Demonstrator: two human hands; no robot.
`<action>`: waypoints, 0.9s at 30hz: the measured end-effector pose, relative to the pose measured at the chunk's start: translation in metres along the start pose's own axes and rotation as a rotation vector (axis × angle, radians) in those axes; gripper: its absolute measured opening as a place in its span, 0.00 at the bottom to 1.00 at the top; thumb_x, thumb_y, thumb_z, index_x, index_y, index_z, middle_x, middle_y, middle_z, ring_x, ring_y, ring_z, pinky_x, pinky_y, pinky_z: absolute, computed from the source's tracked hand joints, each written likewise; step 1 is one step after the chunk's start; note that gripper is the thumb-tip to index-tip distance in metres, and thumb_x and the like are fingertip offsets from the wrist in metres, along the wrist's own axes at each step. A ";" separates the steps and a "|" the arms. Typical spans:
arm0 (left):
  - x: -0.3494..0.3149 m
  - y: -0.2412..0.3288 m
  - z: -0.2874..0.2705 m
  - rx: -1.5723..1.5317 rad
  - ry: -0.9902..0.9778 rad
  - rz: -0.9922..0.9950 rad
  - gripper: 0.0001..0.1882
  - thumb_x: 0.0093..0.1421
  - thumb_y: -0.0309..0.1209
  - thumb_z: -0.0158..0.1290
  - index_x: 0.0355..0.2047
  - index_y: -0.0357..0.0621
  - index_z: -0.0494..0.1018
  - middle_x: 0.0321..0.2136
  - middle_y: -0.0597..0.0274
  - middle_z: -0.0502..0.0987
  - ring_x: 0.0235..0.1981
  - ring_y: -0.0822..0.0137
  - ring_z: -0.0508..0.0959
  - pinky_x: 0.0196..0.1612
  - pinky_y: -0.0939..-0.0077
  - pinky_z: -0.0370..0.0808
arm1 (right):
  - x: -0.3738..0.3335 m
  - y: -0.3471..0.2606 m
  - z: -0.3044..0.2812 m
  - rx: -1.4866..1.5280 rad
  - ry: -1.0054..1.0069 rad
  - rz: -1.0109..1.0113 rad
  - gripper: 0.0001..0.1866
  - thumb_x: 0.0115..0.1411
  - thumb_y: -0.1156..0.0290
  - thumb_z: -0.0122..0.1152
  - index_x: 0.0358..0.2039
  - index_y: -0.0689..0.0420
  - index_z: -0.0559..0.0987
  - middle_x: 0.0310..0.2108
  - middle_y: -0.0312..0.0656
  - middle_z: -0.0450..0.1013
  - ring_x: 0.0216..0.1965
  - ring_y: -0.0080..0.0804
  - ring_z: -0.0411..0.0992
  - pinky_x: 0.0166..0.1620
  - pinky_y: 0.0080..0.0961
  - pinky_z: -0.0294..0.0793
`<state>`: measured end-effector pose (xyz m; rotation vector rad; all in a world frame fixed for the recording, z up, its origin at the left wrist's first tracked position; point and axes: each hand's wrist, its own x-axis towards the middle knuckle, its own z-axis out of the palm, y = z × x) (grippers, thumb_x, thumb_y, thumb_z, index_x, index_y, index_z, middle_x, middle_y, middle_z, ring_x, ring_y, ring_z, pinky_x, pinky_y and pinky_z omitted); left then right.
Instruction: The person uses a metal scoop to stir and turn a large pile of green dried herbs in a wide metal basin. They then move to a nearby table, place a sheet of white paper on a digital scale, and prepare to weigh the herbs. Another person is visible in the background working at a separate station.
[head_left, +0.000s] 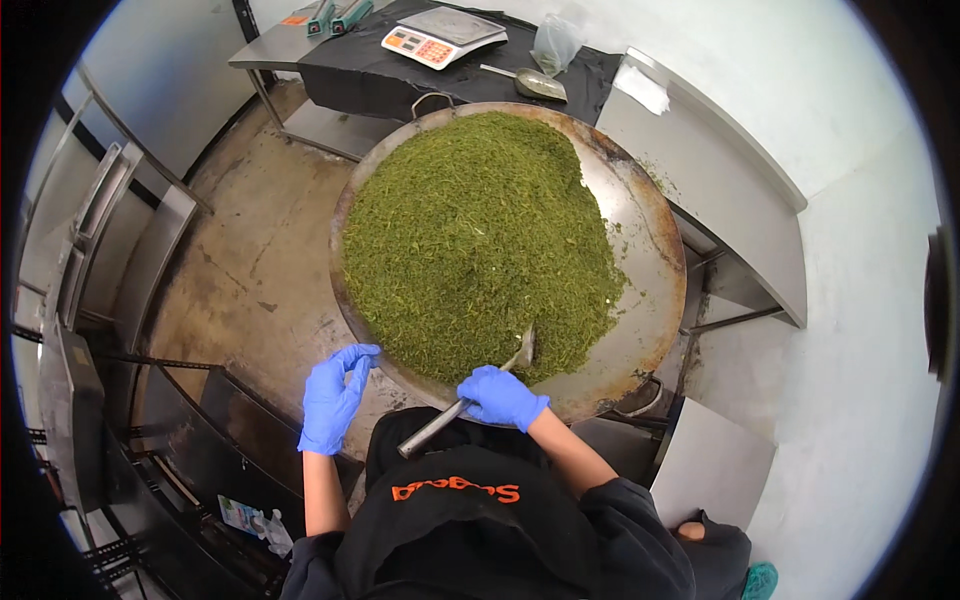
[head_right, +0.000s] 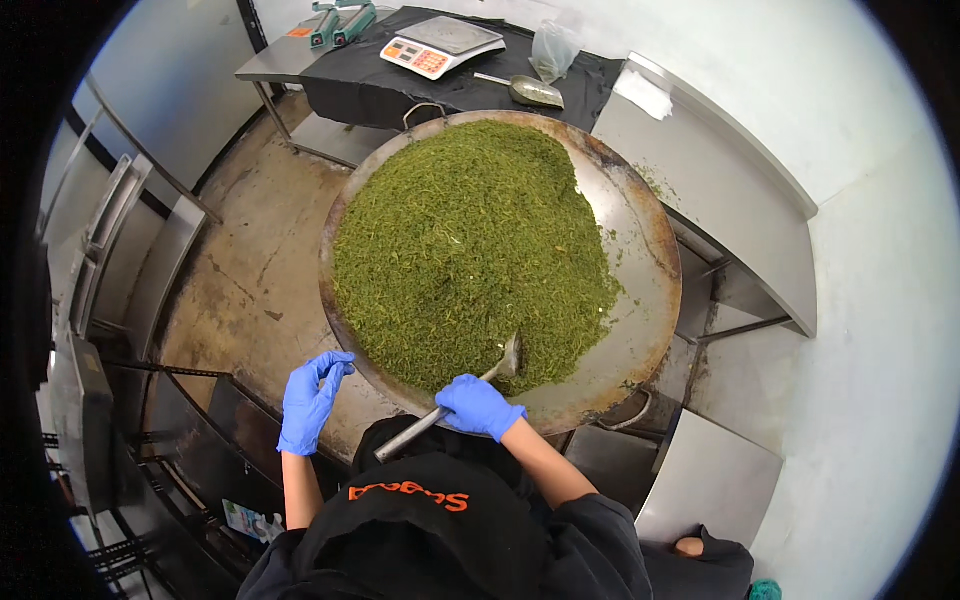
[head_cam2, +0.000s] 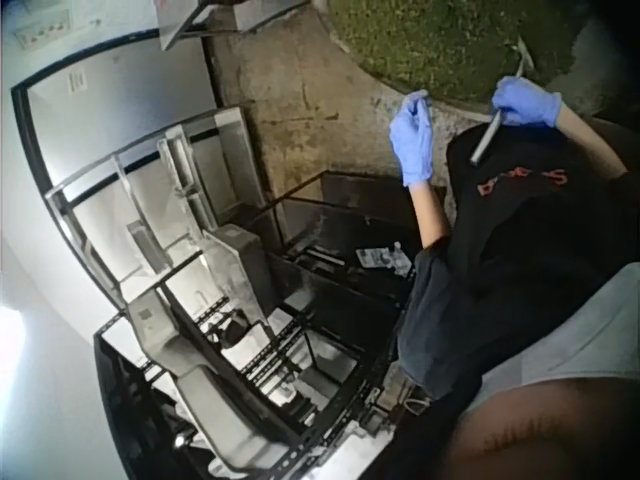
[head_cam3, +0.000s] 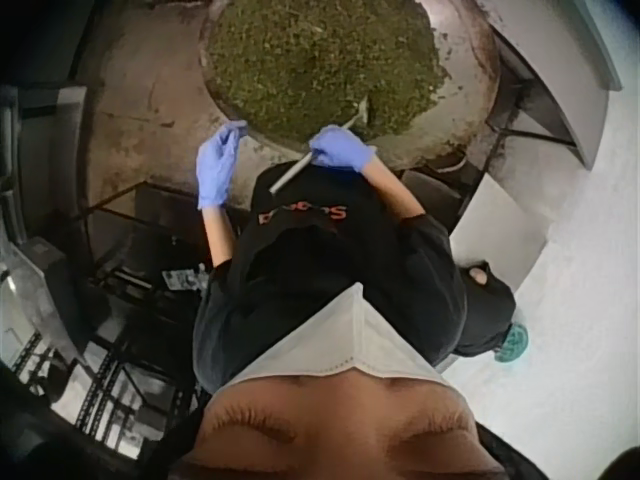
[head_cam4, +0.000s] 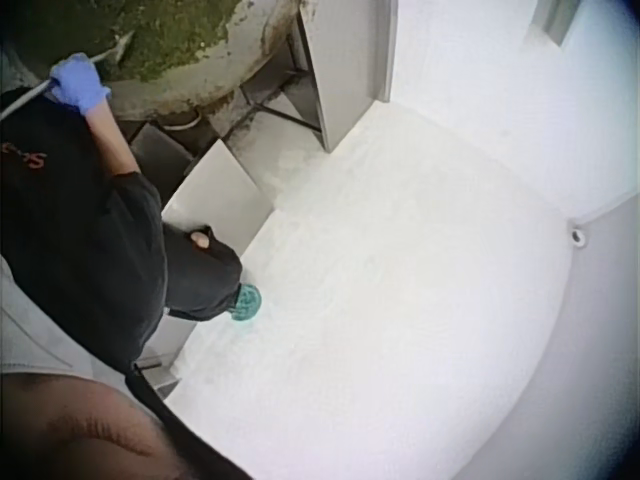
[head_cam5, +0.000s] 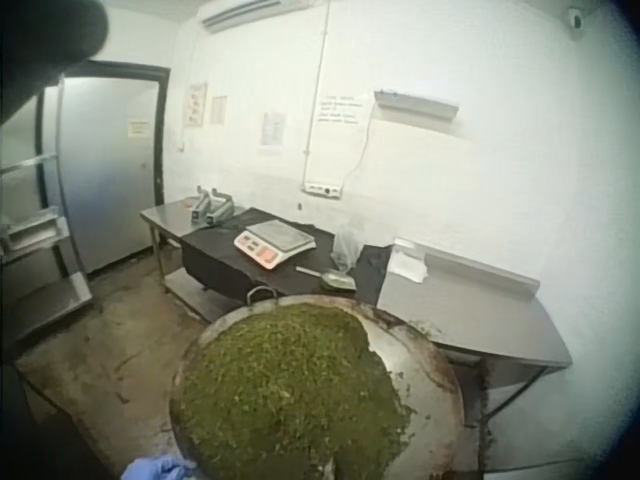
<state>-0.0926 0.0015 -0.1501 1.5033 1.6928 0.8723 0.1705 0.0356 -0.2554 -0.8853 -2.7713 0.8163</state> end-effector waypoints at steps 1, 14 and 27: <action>0.000 0.004 0.002 -0.044 -0.012 0.025 0.12 0.60 0.30 0.47 0.38 0.36 0.75 0.30 0.57 0.79 0.34 0.68 0.78 0.41 0.76 0.71 | 0.001 0.003 -0.007 0.025 0.039 0.012 0.06 0.42 0.67 0.60 0.22 0.52 0.74 0.20 0.39 0.70 0.29 0.41 0.70 0.36 0.35 0.69; 0.025 0.133 0.117 -0.939 -0.297 0.289 0.08 0.50 0.26 0.56 0.30 0.39 0.70 0.26 0.60 0.73 0.29 0.70 0.72 0.39 0.75 0.69 | 0.014 -0.013 -0.058 -0.192 1.285 0.394 0.13 0.56 0.69 0.56 0.16 0.58 0.70 0.15 0.43 0.63 0.19 0.41 0.64 0.25 0.32 0.61; 0.098 0.106 0.243 -0.355 -0.782 0.820 0.19 0.47 0.45 0.51 0.11 0.46 0.61 0.10 0.53 0.60 0.15 0.51 0.62 0.30 0.59 0.55 | -0.039 0.100 0.017 1.326 1.462 -0.062 0.25 0.51 0.61 0.60 0.44 0.64 0.68 0.42 0.46 0.64 0.43 0.29 0.64 0.52 0.28 0.63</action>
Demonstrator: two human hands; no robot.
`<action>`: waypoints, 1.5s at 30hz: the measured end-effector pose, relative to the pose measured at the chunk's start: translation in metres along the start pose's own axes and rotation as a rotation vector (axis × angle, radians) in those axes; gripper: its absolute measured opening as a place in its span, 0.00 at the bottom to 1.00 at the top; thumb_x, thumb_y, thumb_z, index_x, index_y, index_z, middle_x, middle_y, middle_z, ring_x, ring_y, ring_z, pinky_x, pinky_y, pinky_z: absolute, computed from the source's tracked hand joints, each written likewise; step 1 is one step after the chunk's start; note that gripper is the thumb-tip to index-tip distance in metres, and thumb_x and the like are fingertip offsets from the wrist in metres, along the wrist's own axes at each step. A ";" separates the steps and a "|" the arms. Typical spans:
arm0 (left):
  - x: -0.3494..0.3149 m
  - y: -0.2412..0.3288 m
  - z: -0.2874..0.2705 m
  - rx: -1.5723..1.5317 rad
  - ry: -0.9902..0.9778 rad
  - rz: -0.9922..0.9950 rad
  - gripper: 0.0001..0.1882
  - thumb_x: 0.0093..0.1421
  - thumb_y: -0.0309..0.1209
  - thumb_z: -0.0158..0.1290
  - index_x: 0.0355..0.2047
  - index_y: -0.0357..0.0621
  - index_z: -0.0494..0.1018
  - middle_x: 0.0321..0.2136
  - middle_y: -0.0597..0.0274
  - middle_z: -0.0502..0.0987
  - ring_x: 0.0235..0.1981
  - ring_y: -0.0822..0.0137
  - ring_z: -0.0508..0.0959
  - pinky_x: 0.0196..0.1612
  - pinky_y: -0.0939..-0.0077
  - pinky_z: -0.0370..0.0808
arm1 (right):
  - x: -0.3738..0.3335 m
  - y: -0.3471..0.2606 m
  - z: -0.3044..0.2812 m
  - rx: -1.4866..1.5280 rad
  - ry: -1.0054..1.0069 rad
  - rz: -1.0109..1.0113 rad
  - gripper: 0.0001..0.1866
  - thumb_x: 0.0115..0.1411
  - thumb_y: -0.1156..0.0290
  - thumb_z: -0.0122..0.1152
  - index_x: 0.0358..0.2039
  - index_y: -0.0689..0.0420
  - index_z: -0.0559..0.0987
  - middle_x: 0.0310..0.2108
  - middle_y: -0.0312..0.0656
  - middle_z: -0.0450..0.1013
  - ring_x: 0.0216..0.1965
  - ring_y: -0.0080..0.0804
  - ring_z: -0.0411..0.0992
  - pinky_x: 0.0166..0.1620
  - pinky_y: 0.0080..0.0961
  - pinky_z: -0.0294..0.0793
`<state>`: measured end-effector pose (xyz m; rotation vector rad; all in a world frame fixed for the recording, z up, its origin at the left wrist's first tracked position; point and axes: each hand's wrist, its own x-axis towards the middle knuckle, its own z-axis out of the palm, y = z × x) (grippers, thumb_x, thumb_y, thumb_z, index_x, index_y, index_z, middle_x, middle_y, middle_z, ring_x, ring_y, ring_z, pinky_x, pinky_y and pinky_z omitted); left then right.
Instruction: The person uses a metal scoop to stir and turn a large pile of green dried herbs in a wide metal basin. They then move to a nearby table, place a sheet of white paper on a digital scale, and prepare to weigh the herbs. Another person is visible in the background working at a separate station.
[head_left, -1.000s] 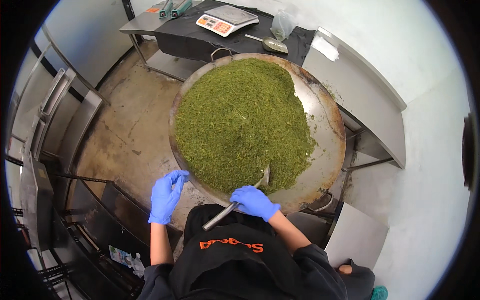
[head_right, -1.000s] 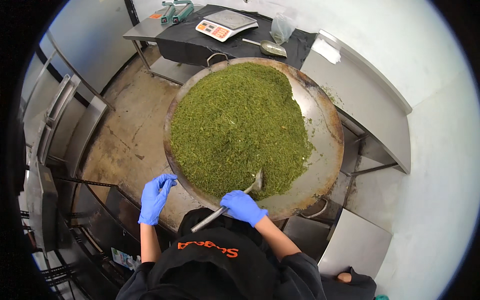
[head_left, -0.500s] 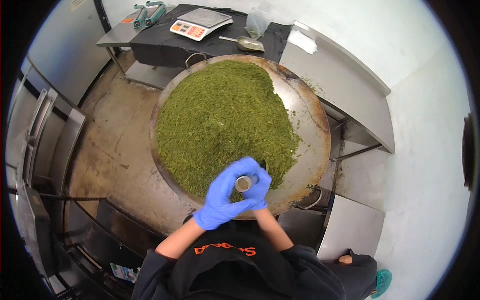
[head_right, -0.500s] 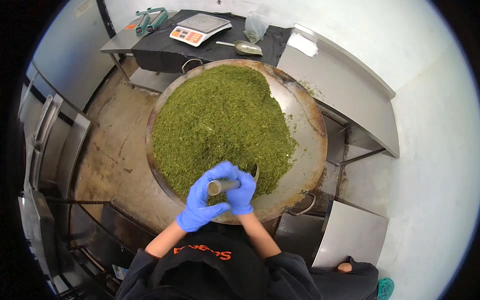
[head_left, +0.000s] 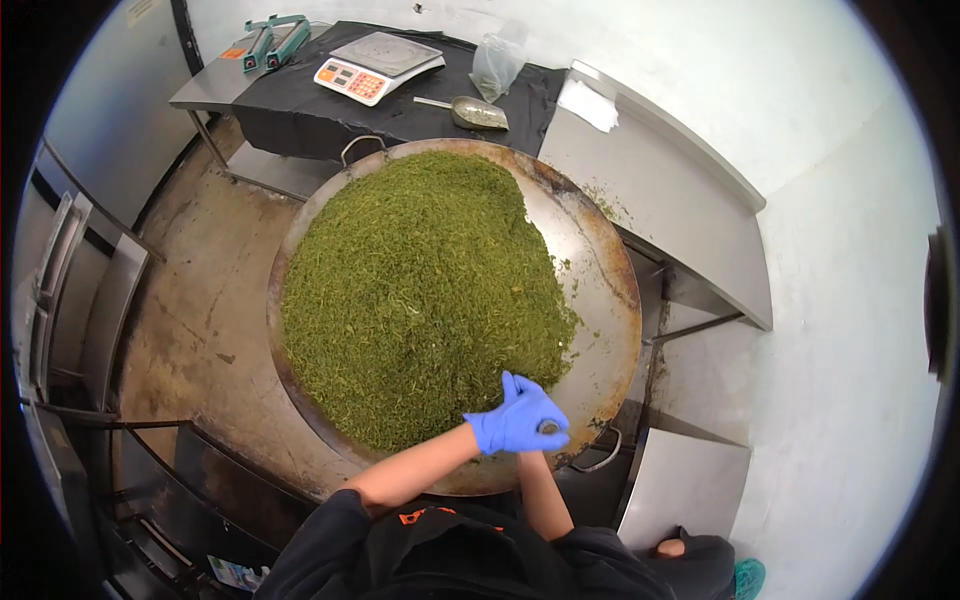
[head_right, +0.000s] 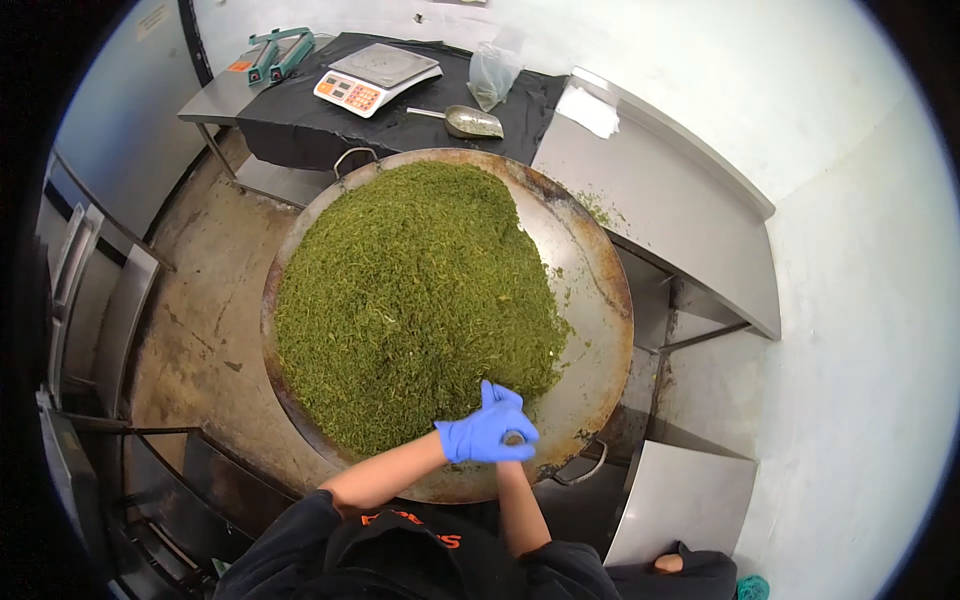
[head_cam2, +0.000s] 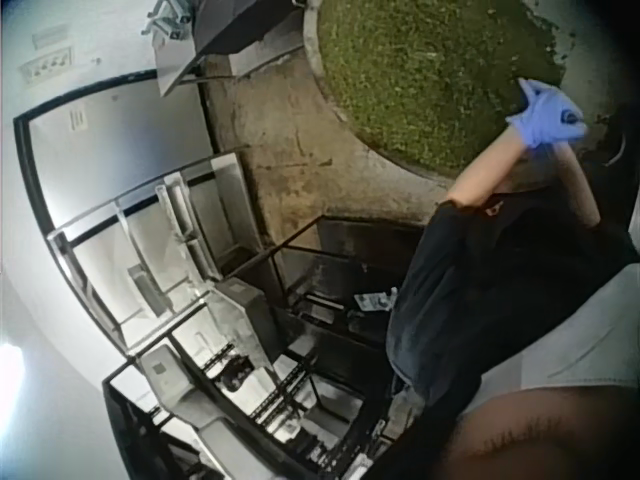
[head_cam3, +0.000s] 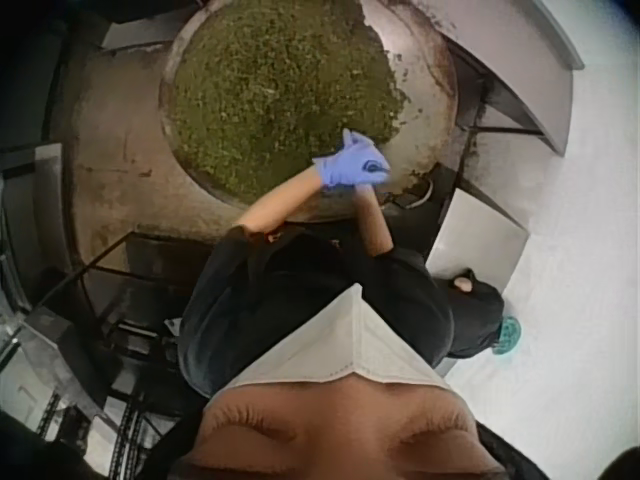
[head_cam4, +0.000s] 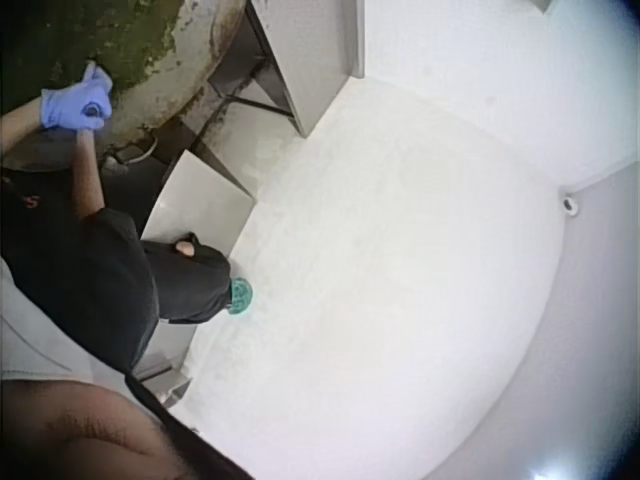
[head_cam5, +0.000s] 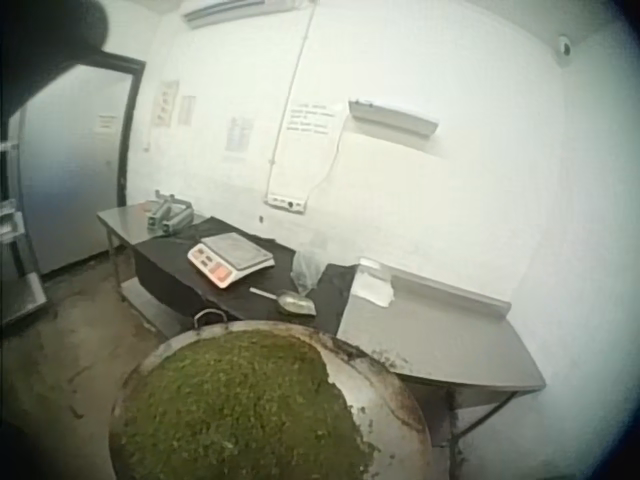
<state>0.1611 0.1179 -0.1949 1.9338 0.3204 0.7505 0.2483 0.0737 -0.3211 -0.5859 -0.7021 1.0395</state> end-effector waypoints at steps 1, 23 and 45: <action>0.006 -0.016 -0.006 -0.005 -0.007 0.001 0.19 0.46 0.45 0.51 0.10 0.46 0.60 0.10 0.53 0.60 0.16 0.50 0.63 0.31 0.58 0.54 | 0.007 0.025 -0.025 -0.041 -0.066 -0.030 0.24 0.54 0.64 0.58 0.47 0.64 0.66 0.46 0.46 0.62 0.47 0.29 0.63 0.56 0.29 0.61; -0.010 0.186 -0.043 -0.142 0.074 0.265 0.14 0.48 0.39 0.53 0.16 0.43 0.67 0.14 0.60 0.69 0.18 0.60 0.70 0.23 0.68 0.64 | 0.021 -0.124 0.118 -0.867 -0.348 -0.044 0.19 0.46 0.85 0.59 0.13 0.55 0.58 0.15 0.36 0.55 0.19 0.27 0.55 0.25 0.26 0.53; 0.009 0.094 -0.065 0.171 0.089 0.120 0.15 0.45 0.37 0.51 0.12 0.41 0.63 0.09 0.51 0.64 0.13 0.48 0.66 0.21 0.58 0.62 | 0.047 -0.031 0.128 -0.406 -0.153 -0.026 0.19 0.51 0.80 0.62 0.42 0.57 0.67 0.37 0.37 0.61 0.38 0.26 0.60 0.46 0.26 0.63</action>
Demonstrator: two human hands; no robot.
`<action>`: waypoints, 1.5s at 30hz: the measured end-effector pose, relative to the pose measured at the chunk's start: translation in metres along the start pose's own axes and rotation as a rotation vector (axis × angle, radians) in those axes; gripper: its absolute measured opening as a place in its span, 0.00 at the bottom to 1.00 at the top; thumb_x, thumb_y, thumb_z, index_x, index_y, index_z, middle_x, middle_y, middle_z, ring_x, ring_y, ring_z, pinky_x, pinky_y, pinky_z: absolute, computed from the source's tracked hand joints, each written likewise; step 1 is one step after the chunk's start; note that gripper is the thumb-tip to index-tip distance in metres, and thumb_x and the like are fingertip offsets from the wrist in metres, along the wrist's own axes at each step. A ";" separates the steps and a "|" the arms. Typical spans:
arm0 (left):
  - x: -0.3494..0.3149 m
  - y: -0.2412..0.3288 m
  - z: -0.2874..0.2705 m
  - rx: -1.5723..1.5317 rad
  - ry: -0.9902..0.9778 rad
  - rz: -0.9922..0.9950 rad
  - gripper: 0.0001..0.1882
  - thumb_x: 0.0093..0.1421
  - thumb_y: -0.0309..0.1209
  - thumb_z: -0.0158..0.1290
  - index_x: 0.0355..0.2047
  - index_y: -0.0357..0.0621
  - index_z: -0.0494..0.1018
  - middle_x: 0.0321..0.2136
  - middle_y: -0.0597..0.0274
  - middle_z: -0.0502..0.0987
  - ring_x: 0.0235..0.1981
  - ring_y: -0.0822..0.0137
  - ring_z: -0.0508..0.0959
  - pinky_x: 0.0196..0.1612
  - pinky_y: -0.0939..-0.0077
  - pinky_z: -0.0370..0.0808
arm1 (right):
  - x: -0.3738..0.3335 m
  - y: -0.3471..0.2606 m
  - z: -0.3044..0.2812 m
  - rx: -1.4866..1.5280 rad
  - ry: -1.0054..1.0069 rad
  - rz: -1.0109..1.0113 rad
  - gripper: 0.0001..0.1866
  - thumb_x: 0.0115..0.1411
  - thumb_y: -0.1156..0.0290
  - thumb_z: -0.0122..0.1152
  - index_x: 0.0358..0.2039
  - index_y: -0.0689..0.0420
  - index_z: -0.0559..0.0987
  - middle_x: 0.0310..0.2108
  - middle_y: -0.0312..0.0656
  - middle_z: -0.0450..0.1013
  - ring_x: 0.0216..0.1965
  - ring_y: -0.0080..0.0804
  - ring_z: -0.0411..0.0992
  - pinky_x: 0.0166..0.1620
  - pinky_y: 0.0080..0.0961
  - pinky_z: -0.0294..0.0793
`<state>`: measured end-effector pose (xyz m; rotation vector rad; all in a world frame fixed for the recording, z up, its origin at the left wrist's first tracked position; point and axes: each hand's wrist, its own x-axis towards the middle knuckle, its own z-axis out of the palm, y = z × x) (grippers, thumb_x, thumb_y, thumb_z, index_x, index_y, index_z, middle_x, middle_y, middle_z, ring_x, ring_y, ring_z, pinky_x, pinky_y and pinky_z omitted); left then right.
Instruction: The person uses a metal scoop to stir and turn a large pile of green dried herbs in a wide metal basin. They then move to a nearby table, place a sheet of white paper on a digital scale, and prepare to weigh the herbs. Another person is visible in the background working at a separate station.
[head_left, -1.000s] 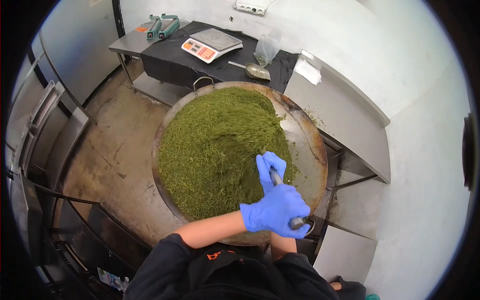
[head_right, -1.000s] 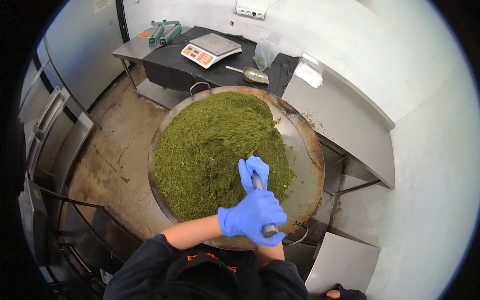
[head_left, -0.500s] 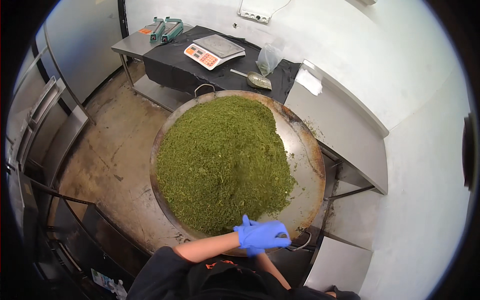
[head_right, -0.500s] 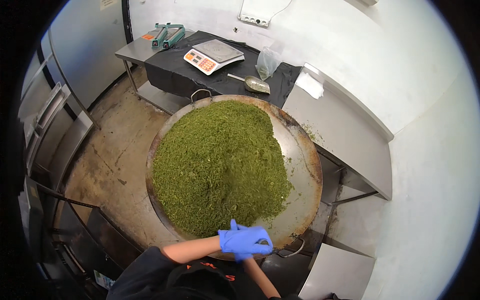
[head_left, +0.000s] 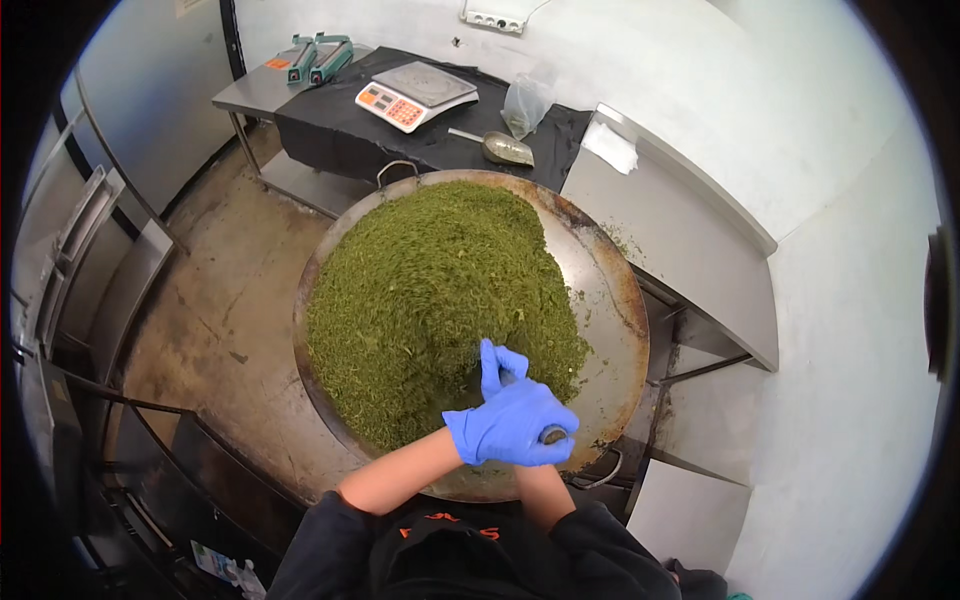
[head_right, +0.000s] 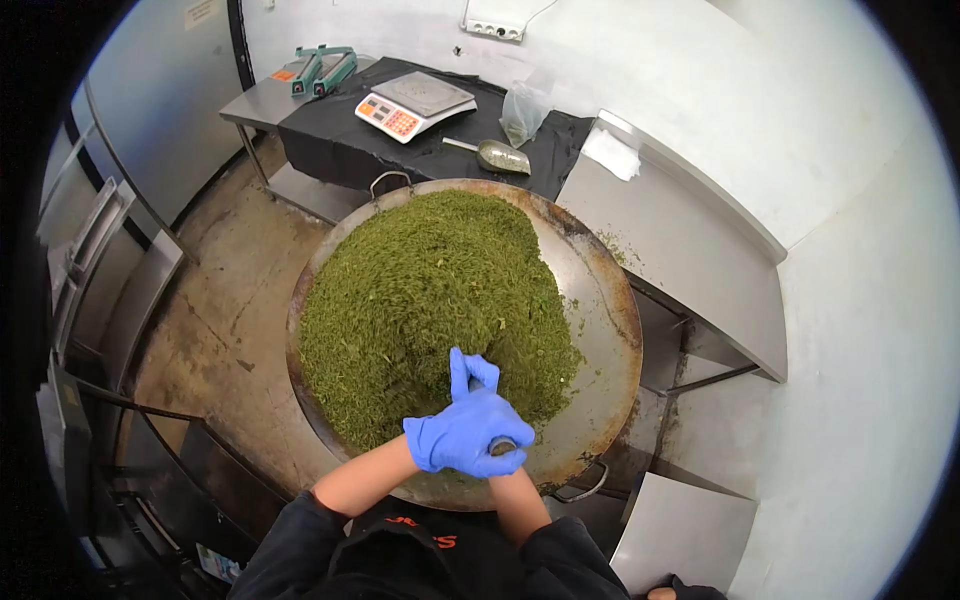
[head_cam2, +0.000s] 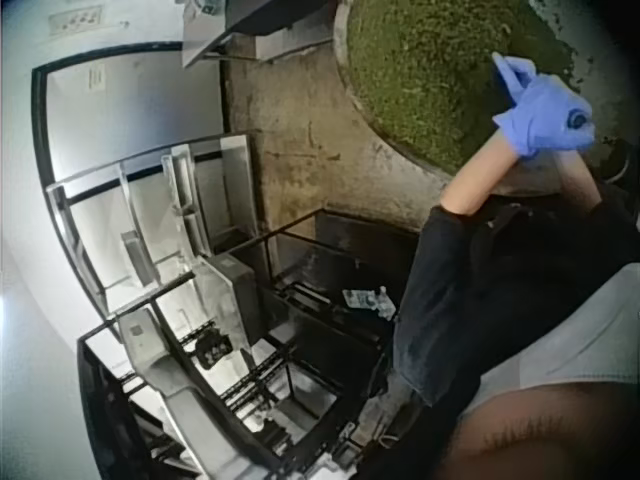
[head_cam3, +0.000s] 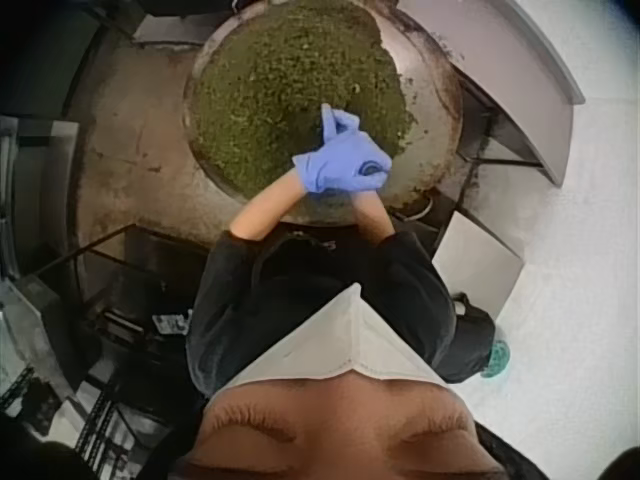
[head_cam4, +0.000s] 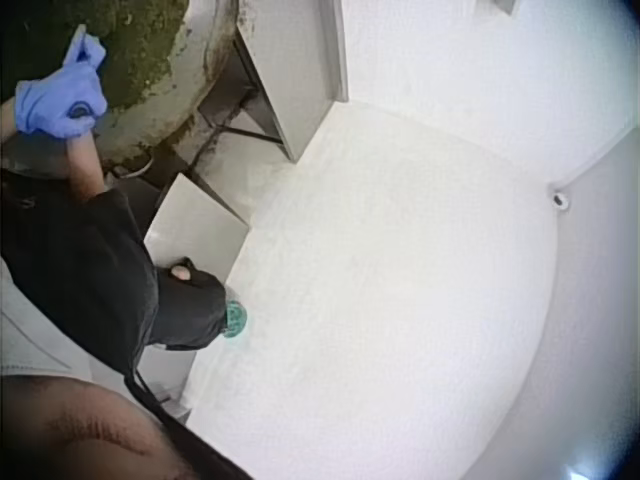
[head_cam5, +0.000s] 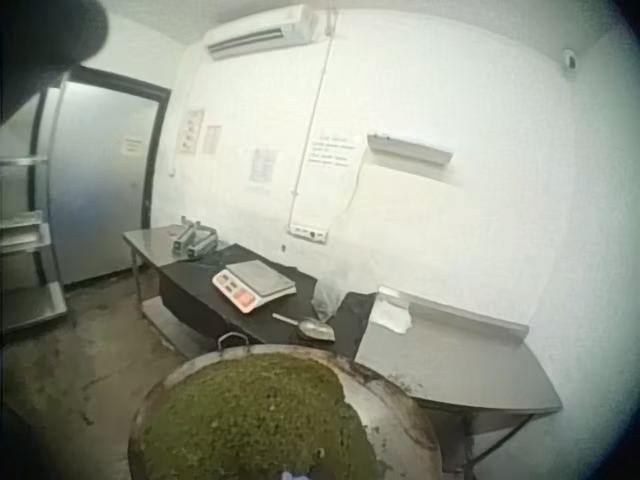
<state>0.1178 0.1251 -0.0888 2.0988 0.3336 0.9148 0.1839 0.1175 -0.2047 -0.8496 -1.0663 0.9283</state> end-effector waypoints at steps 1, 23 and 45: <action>0.005 0.001 0.002 -0.007 0.024 0.051 0.15 0.45 0.36 0.51 0.12 0.41 0.61 0.08 0.52 0.63 0.13 0.48 0.66 0.21 0.58 0.62 | 0.014 -0.004 0.000 -0.271 -0.003 -0.154 0.17 0.52 0.79 0.61 0.40 0.57 0.67 0.35 0.37 0.62 0.36 0.26 0.60 0.44 0.26 0.63; 0.116 -0.106 0.116 0.277 0.619 0.080 0.13 0.45 0.35 0.52 0.12 0.47 0.62 0.17 0.58 0.68 0.20 0.60 0.69 0.33 0.66 0.63 | 0.075 0.043 -0.178 -0.291 0.057 -0.230 0.08 0.58 0.70 0.52 0.34 0.59 0.66 0.29 0.39 0.65 0.29 0.23 0.62 0.38 0.22 0.62; 0.213 -0.086 0.059 0.424 0.438 -0.168 0.23 0.58 0.44 0.48 0.09 0.46 0.69 0.09 0.54 0.70 0.13 0.54 0.72 0.18 0.61 0.67 | 0.217 0.036 -0.110 0.099 0.000 0.120 0.18 0.55 0.76 0.49 0.09 0.52 0.61 0.11 0.32 0.54 0.16 0.24 0.52 0.30 0.26 0.62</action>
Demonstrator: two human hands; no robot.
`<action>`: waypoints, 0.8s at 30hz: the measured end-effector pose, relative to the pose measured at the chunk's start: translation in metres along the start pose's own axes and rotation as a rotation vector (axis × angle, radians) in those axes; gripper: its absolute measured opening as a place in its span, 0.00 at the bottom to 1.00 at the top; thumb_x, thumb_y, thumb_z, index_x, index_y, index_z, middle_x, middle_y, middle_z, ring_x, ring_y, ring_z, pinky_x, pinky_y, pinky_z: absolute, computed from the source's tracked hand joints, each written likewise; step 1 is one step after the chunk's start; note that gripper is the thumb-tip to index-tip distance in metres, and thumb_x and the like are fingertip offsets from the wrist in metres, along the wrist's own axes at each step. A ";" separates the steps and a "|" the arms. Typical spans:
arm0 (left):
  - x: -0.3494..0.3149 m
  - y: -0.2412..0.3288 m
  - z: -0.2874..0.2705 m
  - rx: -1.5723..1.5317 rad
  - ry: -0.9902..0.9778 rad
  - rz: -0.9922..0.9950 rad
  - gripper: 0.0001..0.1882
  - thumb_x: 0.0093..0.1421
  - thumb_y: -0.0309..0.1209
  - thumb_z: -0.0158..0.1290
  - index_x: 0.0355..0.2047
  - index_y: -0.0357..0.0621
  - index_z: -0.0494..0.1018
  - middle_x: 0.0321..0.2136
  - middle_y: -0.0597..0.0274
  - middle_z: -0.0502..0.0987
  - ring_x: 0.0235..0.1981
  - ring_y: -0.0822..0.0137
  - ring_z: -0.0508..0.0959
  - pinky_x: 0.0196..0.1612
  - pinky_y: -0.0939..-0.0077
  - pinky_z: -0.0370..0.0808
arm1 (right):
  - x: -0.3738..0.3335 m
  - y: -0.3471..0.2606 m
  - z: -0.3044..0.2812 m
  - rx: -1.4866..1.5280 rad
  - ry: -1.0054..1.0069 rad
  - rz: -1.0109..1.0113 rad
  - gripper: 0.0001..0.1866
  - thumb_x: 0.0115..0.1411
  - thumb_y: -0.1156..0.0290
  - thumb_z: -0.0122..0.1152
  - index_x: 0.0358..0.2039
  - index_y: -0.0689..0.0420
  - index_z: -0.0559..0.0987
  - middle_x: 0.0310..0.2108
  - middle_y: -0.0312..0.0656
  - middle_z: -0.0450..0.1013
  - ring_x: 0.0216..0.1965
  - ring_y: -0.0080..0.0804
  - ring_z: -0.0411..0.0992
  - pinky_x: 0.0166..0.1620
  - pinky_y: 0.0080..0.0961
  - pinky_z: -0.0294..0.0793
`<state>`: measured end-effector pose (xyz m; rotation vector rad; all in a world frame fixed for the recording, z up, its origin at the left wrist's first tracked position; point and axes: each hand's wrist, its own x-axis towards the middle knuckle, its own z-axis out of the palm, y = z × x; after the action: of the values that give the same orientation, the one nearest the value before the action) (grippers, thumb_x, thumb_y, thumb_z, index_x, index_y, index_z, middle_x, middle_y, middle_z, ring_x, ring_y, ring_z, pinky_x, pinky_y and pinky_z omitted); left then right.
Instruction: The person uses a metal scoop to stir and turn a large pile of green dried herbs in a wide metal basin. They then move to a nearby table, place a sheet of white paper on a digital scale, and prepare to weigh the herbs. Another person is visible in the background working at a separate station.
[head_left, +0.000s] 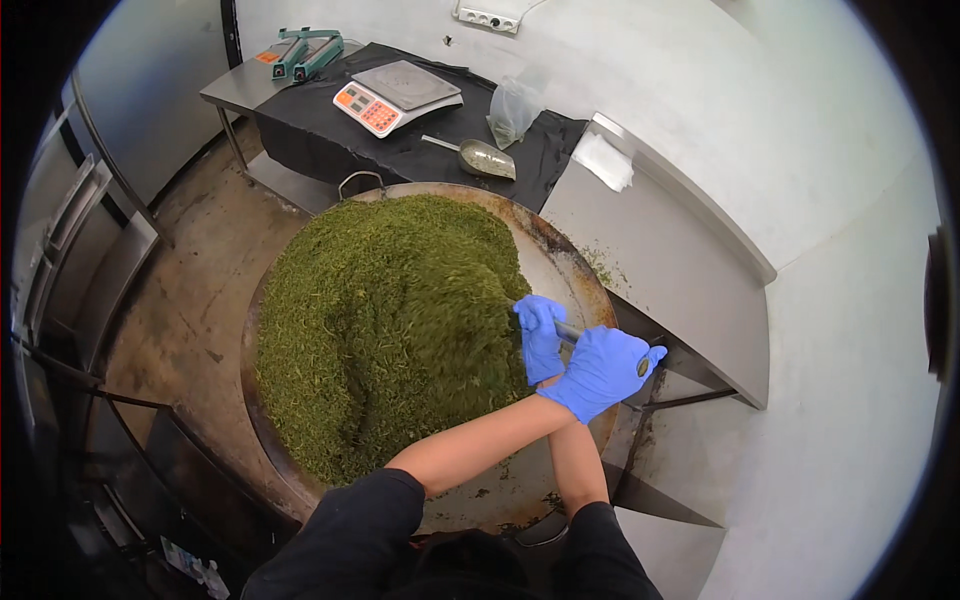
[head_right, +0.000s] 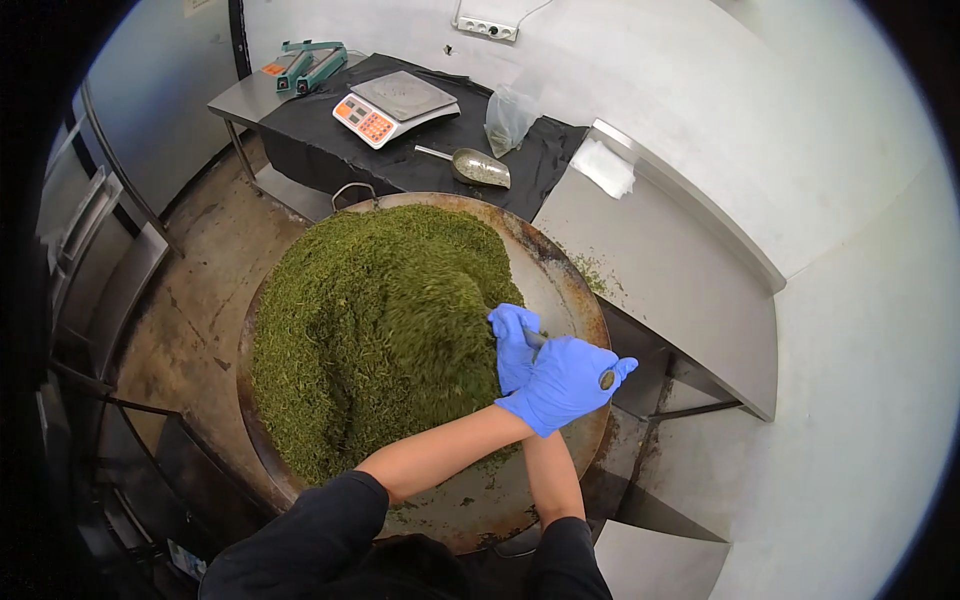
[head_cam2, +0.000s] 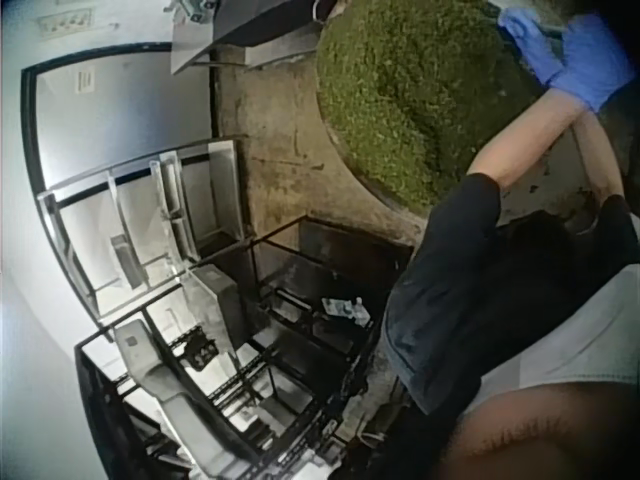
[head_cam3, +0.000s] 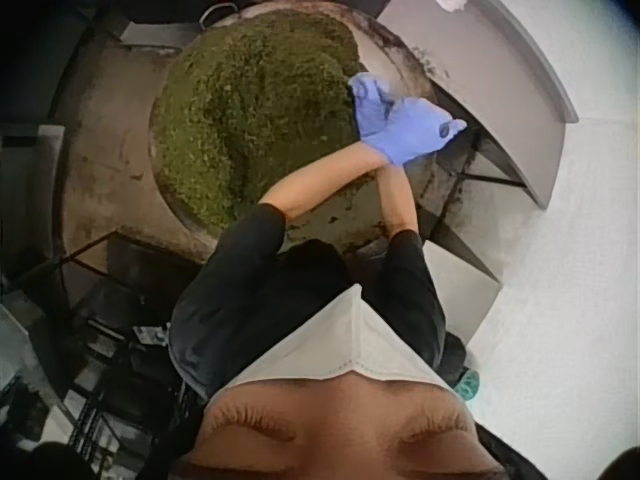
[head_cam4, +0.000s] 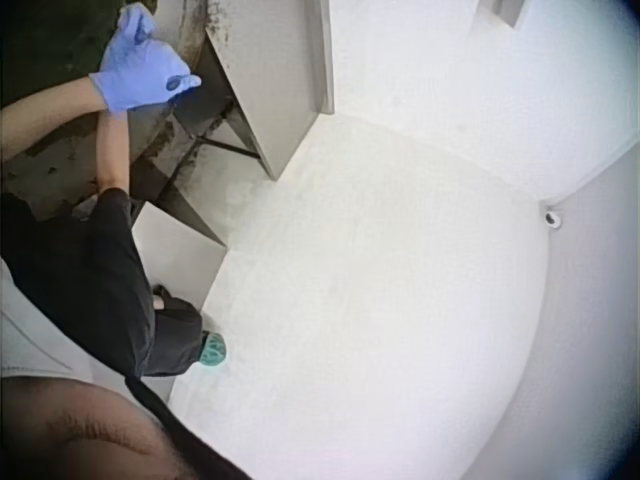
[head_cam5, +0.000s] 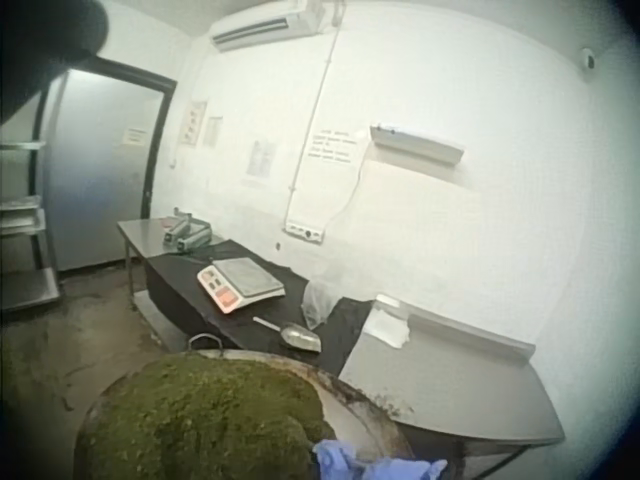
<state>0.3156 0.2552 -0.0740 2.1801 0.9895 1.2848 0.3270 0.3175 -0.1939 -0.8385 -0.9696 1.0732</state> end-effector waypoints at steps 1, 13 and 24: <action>-0.001 0.005 -0.004 0.004 0.034 0.017 0.23 0.58 0.44 0.49 0.09 0.46 0.68 0.09 0.54 0.68 0.12 0.54 0.71 0.18 0.62 0.66 | -0.003 0.001 0.004 0.001 -0.010 -0.007 0.18 0.54 0.76 0.49 0.09 0.53 0.61 0.10 0.32 0.54 0.16 0.24 0.53 0.30 0.26 0.63; -0.060 0.098 -0.064 -0.342 -0.291 0.081 0.22 0.54 0.45 0.52 0.11 0.46 0.66 0.07 0.56 0.65 0.10 0.56 0.67 0.19 0.63 0.65 | -0.052 -0.092 0.022 -0.226 -1.207 -0.388 0.16 0.43 0.79 0.57 0.09 0.57 0.60 0.10 0.32 0.53 0.15 0.28 0.54 0.23 0.27 0.54; 0.010 -0.114 0.075 0.015 -0.526 0.000 0.11 0.43 0.37 0.54 0.16 0.42 0.73 0.18 0.50 0.75 0.22 0.50 0.75 0.29 0.61 0.71 | 0.049 0.139 -0.130 -0.320 0.306 -0.036 0.03 0.56 0.76 0.54 0.25 0.57 0.72 0.20 0.33 0.65 0.21 0.21 0.60 0.28 0.15 0.61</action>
<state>0.3425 0.3375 -0.1801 2.3447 0.7804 0.6393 0.4127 0.3906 -0.3557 -1.2042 -0.9023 0.7389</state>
